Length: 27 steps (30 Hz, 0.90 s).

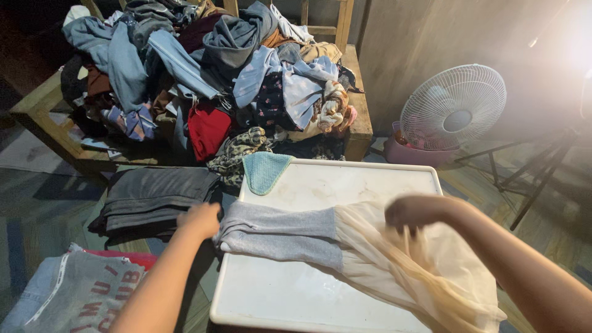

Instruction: The person folds various items of clothing, including a dress and a shirt, by hand on a small white table and places them into a stack.

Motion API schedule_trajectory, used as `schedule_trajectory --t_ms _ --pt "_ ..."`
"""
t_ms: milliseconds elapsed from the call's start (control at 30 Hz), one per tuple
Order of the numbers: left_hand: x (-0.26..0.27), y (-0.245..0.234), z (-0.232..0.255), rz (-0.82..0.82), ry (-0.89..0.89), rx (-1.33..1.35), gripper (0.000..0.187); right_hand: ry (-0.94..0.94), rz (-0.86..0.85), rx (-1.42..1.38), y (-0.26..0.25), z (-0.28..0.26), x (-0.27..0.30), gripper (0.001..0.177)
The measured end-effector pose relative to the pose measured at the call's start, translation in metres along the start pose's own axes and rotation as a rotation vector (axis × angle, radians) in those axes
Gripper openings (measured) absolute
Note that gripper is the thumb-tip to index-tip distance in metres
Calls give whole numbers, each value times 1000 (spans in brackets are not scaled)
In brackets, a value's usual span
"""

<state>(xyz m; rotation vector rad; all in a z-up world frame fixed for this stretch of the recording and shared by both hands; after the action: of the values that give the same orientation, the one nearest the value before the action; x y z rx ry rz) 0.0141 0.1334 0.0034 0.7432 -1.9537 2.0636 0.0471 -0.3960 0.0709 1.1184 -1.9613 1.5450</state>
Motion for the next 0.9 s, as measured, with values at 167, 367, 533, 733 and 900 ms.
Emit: schedule_trajectory --t_ms 167,367,533,733,900 --pt "-26 0 34 447 233 466 45 -132 497 261 -34 73 -47 50" --pt "-18 -12 25 398 165 134 25 303 279 237 -10 132 -34 40" --pt "-12 -37 7 535 154 89 25 287 269 517 -64 114 -12 40" --pt "-2 -67 45 803 85 127 36 364 835 434 -123 43 15 53" --pt "19 -59 172 654 586 521 31 119 663 258 -97 48 -15 57"
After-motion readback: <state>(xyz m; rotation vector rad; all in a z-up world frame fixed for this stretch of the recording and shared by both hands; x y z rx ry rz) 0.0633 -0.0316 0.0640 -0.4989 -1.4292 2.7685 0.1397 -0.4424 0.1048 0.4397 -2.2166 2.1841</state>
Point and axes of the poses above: each hand's wrist, its own x-axis away from the middle knuckle, its own y-axis out of the palm, z = x × y, the point moved 4 cm from there along -x, towards the middle knuckle, and after that the axes turned 3 degrees about x, right-handed, at the moved point
